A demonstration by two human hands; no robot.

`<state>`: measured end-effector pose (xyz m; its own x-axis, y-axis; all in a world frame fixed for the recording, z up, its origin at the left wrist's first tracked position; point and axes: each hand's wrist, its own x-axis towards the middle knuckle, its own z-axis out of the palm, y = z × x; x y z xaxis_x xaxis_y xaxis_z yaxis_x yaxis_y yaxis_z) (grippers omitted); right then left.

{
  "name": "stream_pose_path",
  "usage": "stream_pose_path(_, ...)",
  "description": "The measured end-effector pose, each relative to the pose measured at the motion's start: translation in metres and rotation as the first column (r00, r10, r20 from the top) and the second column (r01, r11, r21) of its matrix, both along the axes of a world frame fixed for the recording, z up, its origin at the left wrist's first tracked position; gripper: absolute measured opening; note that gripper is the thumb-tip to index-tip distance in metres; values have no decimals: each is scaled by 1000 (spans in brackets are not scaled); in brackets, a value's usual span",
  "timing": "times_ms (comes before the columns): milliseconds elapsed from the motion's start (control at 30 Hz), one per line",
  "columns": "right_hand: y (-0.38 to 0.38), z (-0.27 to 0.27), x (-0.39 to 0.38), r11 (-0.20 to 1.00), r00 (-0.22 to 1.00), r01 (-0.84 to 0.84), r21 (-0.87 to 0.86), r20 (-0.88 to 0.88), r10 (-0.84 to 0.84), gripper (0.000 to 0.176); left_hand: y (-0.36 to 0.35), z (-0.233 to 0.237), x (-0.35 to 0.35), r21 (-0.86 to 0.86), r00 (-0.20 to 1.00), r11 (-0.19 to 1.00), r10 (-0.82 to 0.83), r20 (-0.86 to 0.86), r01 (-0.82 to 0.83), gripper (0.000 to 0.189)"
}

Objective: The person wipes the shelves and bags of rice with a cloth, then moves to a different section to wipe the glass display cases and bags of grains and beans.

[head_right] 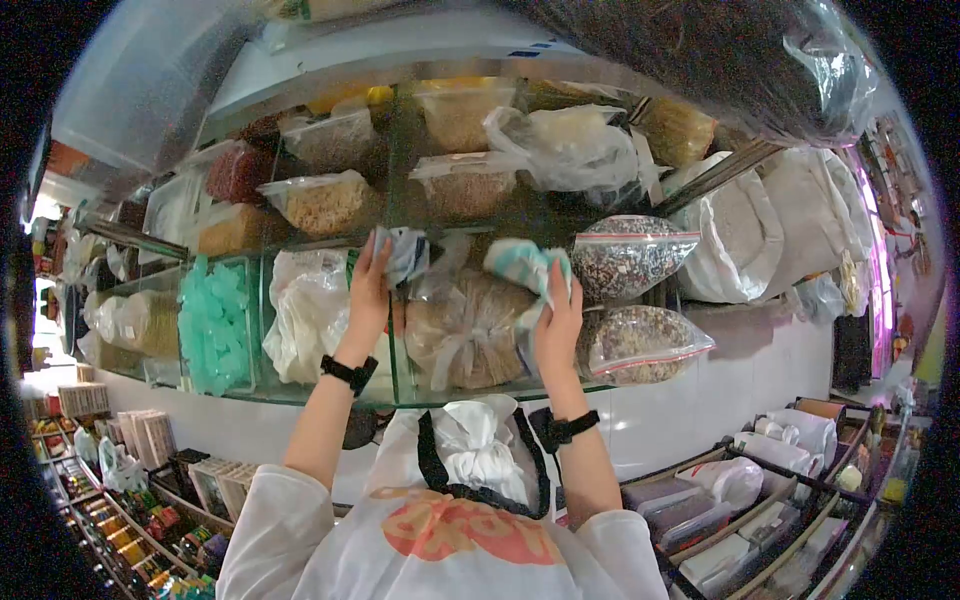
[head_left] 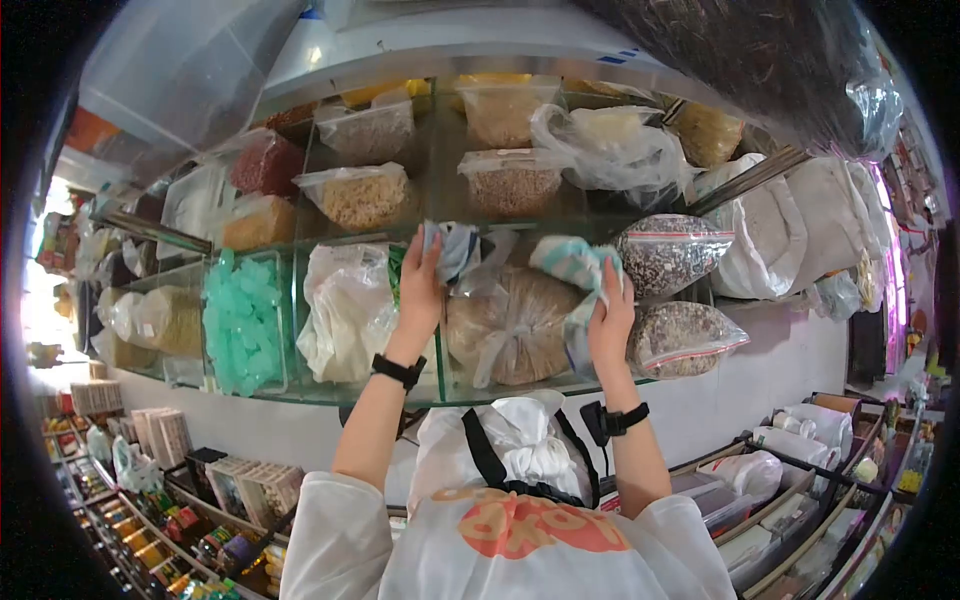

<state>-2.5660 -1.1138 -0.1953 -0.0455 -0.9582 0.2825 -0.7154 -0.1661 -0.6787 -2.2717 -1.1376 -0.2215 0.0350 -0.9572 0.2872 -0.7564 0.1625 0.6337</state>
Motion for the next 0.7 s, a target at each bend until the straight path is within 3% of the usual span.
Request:
stream_pose_path(33, -11, 4, 6, 998, 998, 55, -37, 22, -54, 65, -12, 1, 2, -110, 996, 994, 21, 87, -11, 61)
stream_pose_path(133, -40, 13, 23, 992, 989, 121, -46, 94, -116, 65, -33, -20, 3, -54, 986, 992, -104, 133, 113, 73)
stream_pose_path(167, -49, 5, 23, 987, 988, 133, 89, -90, -125, 66, -33, -25, 1, 26, 978, 986, -169, 125, 167, 69)
stream_pose_path(233, -58, -27, 18, 936, 911, 191, 297, -409, -57, 68, -32, -34, -2, 26, 975, 987, -163, 152, 160, 69)
stream_pose_path(267, -59, -34, 18, 937, 912, 193, 292, -406, -61, 68, -34, -34, -1, 26, 971, 988, -156, 182, 154, 69)
stream_pose_path(333, -53, -47, 17, 996, 837, 61, 63, -547, -17, 69, -35, -35, 2, 35, 971, 987, -161, 178, 157, 69)
stream_pose_path(467, -44, -56, 14, 954, 895, 18, 299, -431, 118, 67, -31, -32, 7, -29, 978, 983, -180, 107, 184, 63)
stream_pose_path(633, -10, -62, 0, 972, 918, -24, 233, -381, 114, 55, 7, -40, -4, 78, 976, 981, -187, 116, 179, 52)
stream_pose_path(700, 11, -57, -5, 972, 901, -34, 234, -413, 131, 56, 32, -39, -14, 94, 964, 986, -158, 213, 141, 49)
